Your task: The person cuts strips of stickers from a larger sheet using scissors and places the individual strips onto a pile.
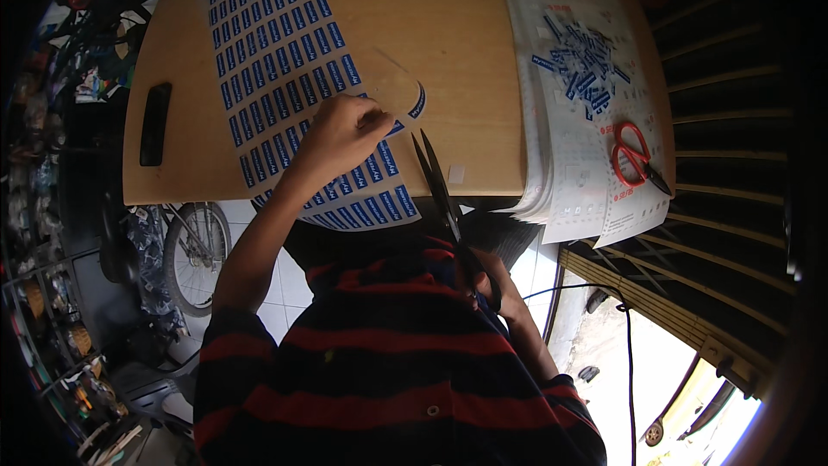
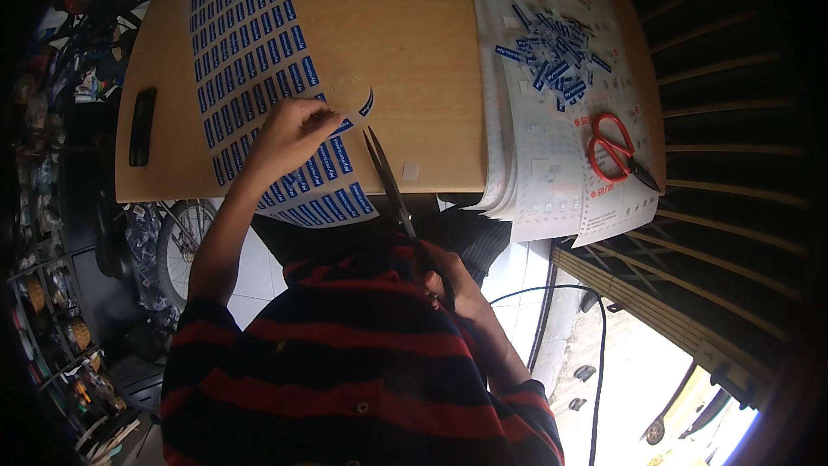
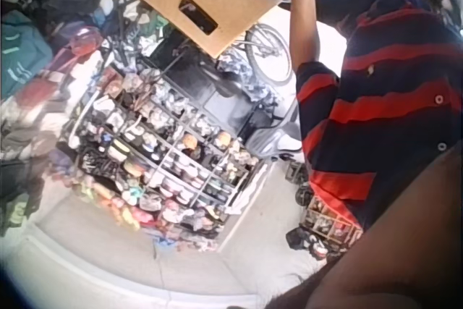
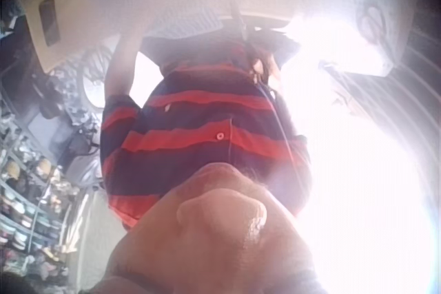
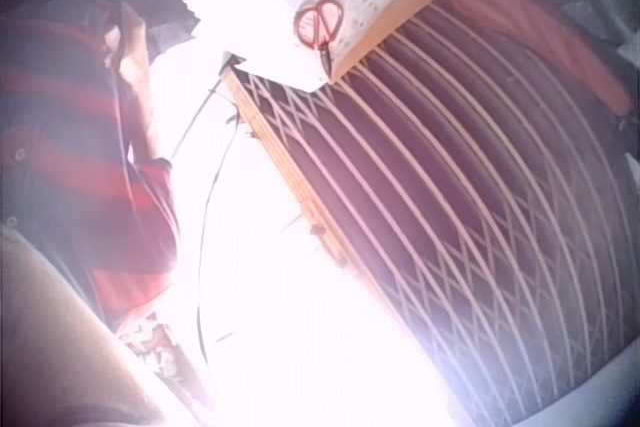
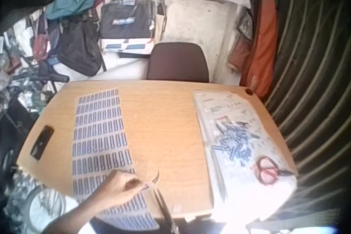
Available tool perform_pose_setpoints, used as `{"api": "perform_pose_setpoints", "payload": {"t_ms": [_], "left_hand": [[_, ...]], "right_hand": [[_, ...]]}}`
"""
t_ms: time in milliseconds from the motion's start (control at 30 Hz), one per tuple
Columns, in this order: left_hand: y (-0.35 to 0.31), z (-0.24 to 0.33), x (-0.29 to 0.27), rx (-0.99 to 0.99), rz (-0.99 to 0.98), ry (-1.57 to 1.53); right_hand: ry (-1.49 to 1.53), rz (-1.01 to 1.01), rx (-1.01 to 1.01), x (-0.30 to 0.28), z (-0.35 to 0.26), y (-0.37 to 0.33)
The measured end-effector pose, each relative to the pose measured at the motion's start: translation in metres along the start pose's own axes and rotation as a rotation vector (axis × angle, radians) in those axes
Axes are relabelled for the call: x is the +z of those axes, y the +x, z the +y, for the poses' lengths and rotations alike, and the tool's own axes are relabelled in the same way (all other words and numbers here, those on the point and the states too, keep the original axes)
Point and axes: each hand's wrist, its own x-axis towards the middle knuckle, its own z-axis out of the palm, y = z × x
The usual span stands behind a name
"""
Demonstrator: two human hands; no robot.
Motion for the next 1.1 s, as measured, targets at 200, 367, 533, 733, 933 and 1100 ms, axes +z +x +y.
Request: {"api": "perform_pose_setpoints", "payload": {"t_ms": [200,367,533,733,933,1100], "left_hand": [[-0.002,0.010,0.000,0.124,-0.135,-0.005],[-0.012,0.008,0.011,0.138,-0.054,-0.118],[-0.017,0.015,0.014,0.090,-0.040,-0.115],[-0.017,0.002,0.018,0.139,-0.014,-0.159],[-0.018,-0.005,0.011,0.088,-0.006,-0.096],[-0.018,-0.025,-0.014,0.173,0.157,0.152]], "right_hand": [[0.017,-0.004,-0.076,0.008,0.002,0.004],[-0.001,0.034,-0.141,0.007,0.005,0.008],[-0.064,0.071,-0.146,0.003,0.012,0.011],[-0.035,0.061,-0.132,0.004,0.010,0.013],[-0.090,0.103,-0.084,0.006,0.013,0.014],[-0.096,0.080,-0.106,0.005,0.022,0.013]]}}
